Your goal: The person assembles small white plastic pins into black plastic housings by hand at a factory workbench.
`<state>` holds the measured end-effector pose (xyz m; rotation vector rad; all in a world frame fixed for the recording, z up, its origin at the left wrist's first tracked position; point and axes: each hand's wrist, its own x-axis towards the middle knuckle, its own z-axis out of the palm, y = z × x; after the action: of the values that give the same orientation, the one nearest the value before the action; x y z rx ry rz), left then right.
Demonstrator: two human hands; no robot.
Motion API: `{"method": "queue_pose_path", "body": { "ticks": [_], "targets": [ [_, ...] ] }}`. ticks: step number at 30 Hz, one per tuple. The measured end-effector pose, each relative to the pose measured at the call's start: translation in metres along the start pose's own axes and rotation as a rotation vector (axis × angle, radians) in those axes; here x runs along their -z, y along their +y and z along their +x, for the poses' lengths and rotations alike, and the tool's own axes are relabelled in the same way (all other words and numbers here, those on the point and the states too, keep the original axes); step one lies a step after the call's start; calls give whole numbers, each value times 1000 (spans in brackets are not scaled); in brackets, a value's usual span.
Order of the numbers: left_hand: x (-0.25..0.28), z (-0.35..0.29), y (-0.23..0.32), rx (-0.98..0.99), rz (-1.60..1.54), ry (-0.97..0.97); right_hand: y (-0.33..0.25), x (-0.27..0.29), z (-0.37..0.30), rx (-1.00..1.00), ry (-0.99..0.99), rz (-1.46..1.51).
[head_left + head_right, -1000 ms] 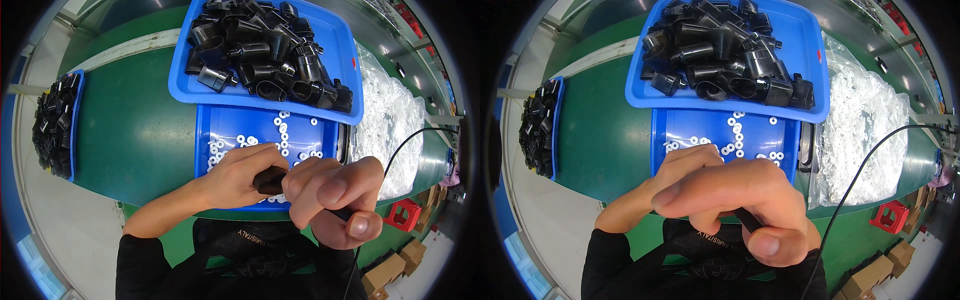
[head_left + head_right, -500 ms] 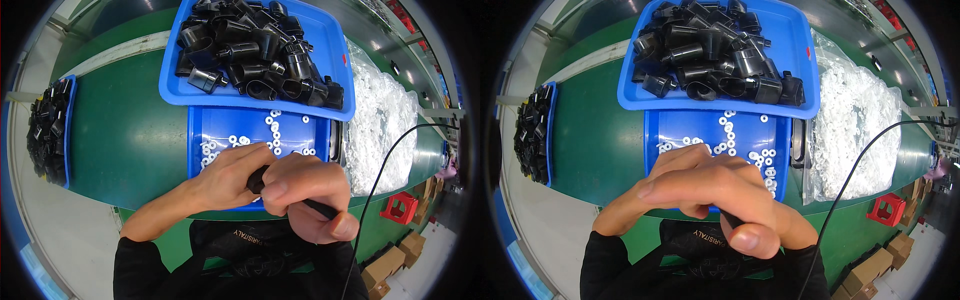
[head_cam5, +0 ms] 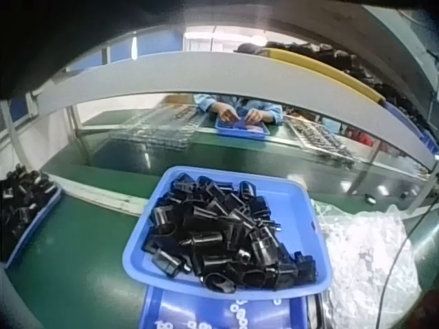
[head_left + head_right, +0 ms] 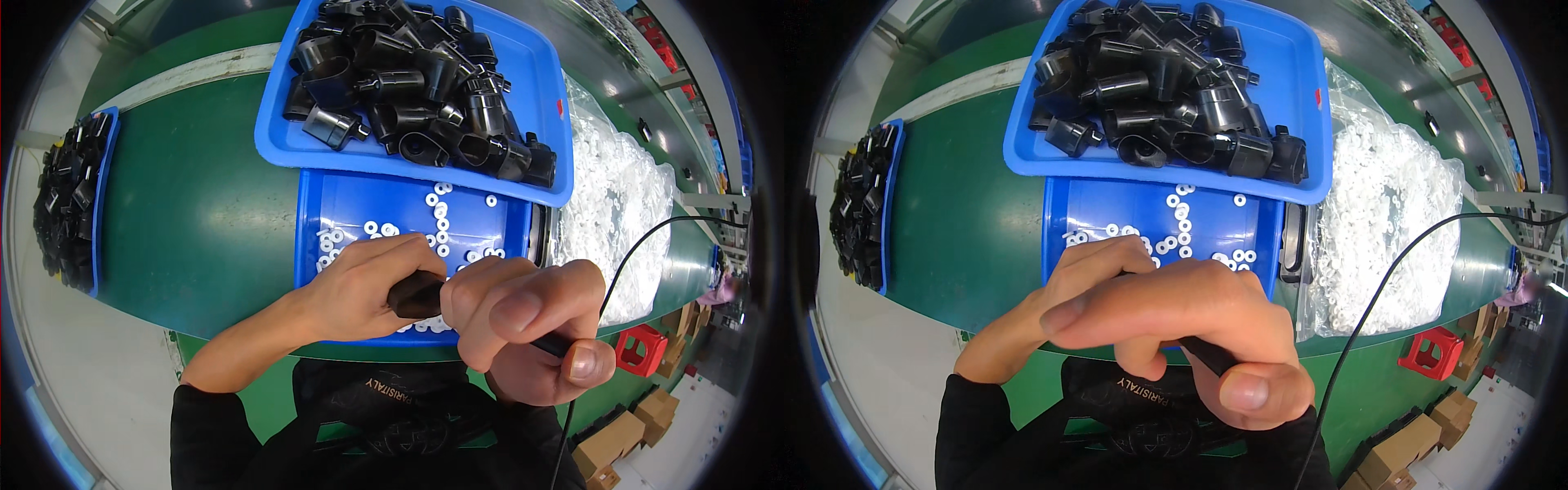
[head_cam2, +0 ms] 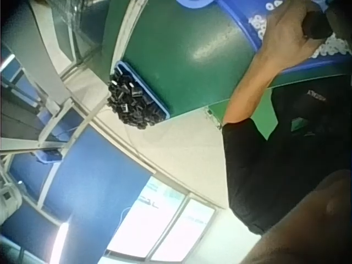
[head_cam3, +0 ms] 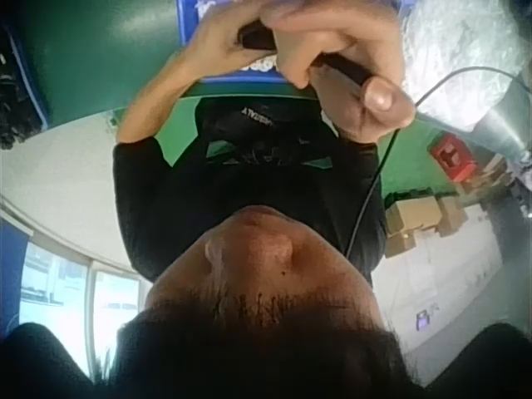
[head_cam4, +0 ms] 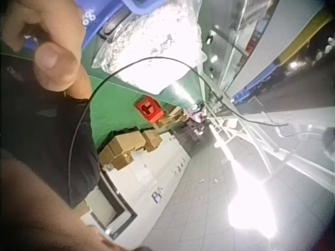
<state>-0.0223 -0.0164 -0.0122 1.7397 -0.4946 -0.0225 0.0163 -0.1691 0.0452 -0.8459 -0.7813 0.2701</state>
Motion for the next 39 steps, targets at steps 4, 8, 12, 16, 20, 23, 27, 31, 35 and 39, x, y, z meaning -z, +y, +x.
{"method": "queue_pose_path", "body": {
  "ticks": [4,8,12,16,20,23,27,31,35,39],
  "targets": [
    [-2,1,-4,-41,-16,13,1,2,-3,-46,-10,-11],
    [-1,2,-1,-19,13,-22,2,6,-7,-89,-14,-35],
    [-1,-1,-3,51,-35,-24,9,8,-8,-90,-30,-32],
    [-2,1,-4,1,-28,-18,10,9,-10,-92,-34,-36],
    [-16,-7,-16,175,-42,-103,8,9,-12,-94,-36,-40],
    [-15,-8,-17,166,-33,-96,7,11,-14,-93,-31,-44],
    [-13,-9,-18,145,-22,-80,-20,0,-12,-436,69,-114],
    [-11,-6,-15,116,-13,-65,-25,0,-15,-442,164,-85],
    [-10,-6,-12,92,11,-34,-29,8,-13,-509,63,-65],
    [-7,-8,-13,76,39,6,-31,0,-2,-578,80,-86]
  ]
}}
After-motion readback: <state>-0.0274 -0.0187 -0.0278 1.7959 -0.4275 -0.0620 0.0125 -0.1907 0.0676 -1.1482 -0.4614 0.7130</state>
